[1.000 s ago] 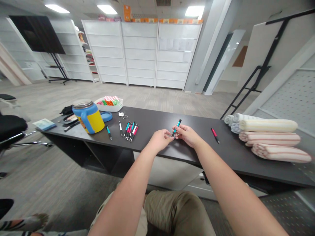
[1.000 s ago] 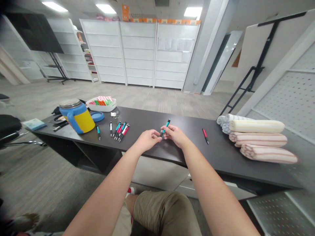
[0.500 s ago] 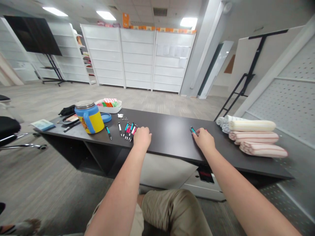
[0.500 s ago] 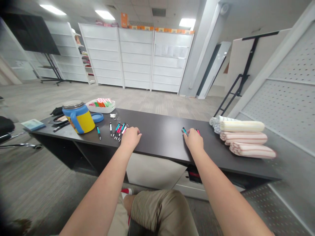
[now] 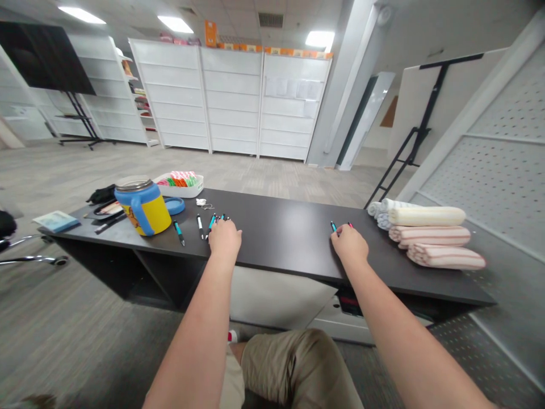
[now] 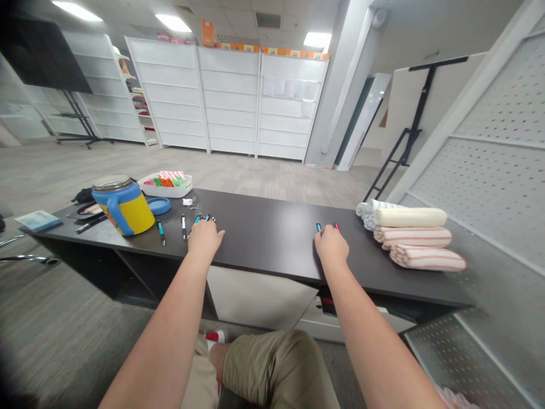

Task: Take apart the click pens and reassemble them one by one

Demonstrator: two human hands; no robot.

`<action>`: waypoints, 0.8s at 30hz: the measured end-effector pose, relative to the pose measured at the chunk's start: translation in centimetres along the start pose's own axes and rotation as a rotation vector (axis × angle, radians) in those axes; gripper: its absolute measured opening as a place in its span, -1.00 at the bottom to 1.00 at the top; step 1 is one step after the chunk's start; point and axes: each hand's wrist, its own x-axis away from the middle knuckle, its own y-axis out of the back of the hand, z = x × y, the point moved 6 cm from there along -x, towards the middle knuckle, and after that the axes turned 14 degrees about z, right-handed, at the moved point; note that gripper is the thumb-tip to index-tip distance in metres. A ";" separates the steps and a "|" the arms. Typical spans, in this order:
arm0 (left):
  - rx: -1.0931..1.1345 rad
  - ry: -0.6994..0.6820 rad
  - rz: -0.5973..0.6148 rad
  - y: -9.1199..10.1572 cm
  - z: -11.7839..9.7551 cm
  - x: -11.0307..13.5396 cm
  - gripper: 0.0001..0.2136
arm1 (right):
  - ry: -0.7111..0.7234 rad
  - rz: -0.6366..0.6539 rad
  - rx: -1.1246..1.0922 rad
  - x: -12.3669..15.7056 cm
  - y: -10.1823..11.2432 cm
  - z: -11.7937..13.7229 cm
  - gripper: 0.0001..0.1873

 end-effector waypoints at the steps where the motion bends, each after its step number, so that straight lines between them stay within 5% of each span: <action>1: -0.003 0.004 0.010 -0.1 0.1 0.0 -0.66 | -0.008 -0.014 0.002 0.0 0.1 0.0 -0.74; 24: -0.046 -0.011 -0.092 -0.3 2.1 0.3 -0.68 | -0.212 -0.044 0.040 -1.8 0.7 -2.3 -0.64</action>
